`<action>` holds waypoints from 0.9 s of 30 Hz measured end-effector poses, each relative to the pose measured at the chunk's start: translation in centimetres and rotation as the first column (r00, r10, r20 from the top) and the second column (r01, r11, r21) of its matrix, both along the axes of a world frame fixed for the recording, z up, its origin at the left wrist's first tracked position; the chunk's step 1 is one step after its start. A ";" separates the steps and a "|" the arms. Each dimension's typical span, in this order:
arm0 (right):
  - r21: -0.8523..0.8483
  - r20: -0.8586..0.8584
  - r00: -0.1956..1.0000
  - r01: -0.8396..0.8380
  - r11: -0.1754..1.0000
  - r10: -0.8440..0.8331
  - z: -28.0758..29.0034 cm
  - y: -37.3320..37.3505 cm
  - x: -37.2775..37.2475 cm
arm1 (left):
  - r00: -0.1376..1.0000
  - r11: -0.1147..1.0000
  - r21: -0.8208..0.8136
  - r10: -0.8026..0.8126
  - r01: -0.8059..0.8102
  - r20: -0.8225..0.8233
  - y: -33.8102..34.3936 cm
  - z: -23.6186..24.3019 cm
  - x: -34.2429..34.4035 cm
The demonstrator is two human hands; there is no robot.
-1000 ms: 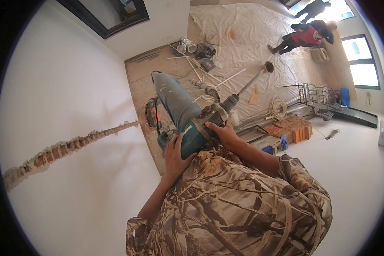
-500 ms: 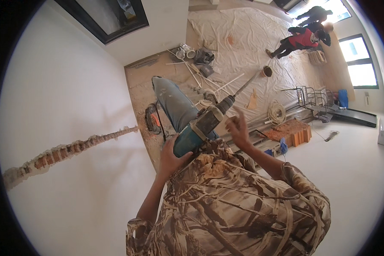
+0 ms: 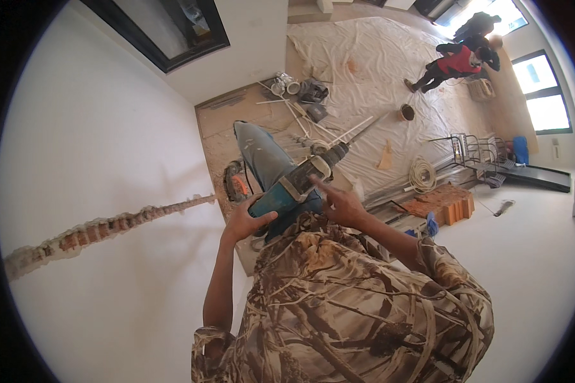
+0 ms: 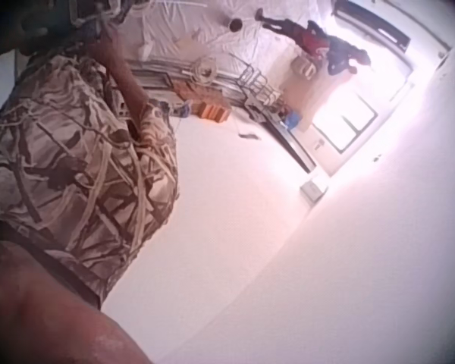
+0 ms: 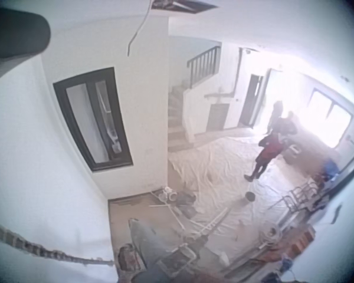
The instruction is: The person uses a hammer drill to drill into a channel in the ceiling while standing on an elevated surface. The person looks down at the room below where other workers are moving items on a covered floor.
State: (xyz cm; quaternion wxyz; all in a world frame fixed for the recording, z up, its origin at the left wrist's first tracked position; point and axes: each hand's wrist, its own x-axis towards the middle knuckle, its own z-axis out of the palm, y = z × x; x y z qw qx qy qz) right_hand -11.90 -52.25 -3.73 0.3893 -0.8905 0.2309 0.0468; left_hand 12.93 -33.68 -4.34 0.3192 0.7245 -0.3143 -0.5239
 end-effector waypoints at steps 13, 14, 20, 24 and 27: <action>0.115 0.092 0.994 0.045 0.992 -0.056 -0.4 0.1 0.8 | 1.000 1.000 -0.018 0.004 -0.004 0.008 0.4 -1.1 0.1; 0.127 -0.025 0.992 0.124 0.984 -0.122 -0.2 0.2 0.9 | 1.000 1.000 -0.013 0.014 -0.013 0.027 0.5 -1.1 0.1; 0.267 0.155 0.984 0.049 0.962 -0.093 -1.3 0.6 0.4 | 1.000 0.997 -0.079 0.005 -0.005 0.005 0.2 -0.6 -0.3; 0.106 0.400 0.908 0.095 0.990 -0.129 -3.3 -0.6 0.2 | 0.999 0.998 -0.054 0.034 -0.037 -0.040 -0.2 0.0 -1.0; 0.528 -0.127 0.843 0.503 0.684 -0.522 -3.7 -0.7 0.2 | 0.999 0.998 -0.044 0.041 -0.042 -0.024 -0.2 0.1 -1.1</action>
